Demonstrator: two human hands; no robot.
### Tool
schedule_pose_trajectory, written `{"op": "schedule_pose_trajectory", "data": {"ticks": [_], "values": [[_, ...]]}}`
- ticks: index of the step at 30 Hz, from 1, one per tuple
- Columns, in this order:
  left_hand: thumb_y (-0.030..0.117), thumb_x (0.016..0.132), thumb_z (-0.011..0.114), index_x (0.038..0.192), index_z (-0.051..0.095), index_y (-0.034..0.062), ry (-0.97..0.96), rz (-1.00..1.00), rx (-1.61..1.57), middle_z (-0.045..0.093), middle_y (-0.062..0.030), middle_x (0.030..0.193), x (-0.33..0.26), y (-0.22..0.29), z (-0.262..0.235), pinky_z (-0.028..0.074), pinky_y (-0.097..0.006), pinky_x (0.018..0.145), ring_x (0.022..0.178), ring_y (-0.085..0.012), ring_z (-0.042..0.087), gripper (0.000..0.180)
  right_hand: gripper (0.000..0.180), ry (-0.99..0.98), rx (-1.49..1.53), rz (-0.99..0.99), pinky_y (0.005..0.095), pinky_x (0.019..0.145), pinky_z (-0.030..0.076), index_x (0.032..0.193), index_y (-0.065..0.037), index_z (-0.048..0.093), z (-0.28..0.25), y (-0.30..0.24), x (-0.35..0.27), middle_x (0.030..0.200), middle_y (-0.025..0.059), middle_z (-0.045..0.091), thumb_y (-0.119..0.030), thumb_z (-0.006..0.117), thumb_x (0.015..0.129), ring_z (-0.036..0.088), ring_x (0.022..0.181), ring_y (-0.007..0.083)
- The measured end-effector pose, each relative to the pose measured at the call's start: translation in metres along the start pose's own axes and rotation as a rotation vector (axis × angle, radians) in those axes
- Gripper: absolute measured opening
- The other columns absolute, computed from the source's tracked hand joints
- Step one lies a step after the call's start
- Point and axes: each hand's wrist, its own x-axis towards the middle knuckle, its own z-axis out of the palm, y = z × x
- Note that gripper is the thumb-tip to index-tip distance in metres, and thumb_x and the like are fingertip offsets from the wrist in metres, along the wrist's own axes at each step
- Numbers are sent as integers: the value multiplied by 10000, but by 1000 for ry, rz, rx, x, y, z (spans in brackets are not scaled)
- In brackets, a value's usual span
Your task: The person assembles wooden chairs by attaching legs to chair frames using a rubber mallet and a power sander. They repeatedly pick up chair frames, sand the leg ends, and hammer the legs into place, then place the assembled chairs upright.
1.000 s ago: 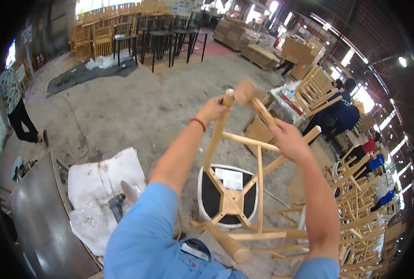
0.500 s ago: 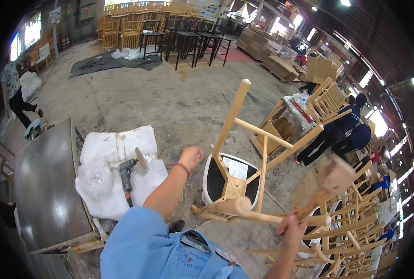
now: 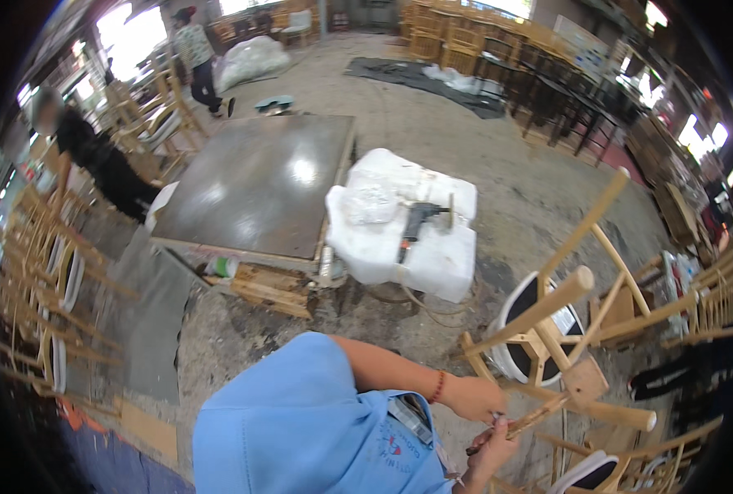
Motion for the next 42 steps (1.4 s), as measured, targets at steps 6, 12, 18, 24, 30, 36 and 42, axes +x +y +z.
{"op": "schedule_pose_trajectory", "data": {"ticks": [6,12,18,24,30,36,42], "values": [[114,825,597,906,598,17,7,158,224,600,-151,854,-7,24,-22,503,-464,687,814,-364,632,126,325,-111,-119,103,330,574,364,1170,-63,456,4,-21,0,856,78,499,-187,640,933,455,671,150],[78,841,582,1089,590,18,109,186,213,602,-185,948,-21,30,-33,512,-455,756,907,-370,636,256,432,-151,-233,218,367,648,484,1303,-45,462,-1,-39,7,980,184,584,-169,623,923,569,793,218],[121,922,587,1271,581,50,69,97,-170,624,-181,1205,-28,16,-51,497,-405,902,1076,-355,620,356,186,-85,95,129,247,335,338,969,-61,509,41,-66,-14,604,3,472,-25,647,849,405,391,84],[129,910,648,1174,620,45,246,52,-385,639,-115,1046,-21,14,-65,498,-352,873,993,-236,632,278,192,-192,267,93,253,349,365,936,-71,517,54,-91,-5,612,21,505,-75,696,868,418,395,89],[172,956,630,1187,627,35,699,71,-292,621,-41,988,30,10,-141,494,-298,841,958,-133,601,269,162,-185,286,-21,251,351,367,955,-72,524,46,-107,-10,738,69,578,-137,667,915,443,420,91],[267,998,593,1230,637,26,498,-64,-542,516,31,680,80,14,-220,354,-216,499,582,-40,446,337,196,-224,101,-109,248,352,374,943,-48,518,26,-119,-20,698,64,580,-182,660,925,458,408,94],[295,1001,590,1266,637,28,318,-110,-671,451,67,600,87,2,-227,268,-215,432,481,-28,340,379,305,-187,-94,-144,235,363,366,1042,-3,541,17,-133,-29,665,39,555,-246,679,921,475,420,88]]}}
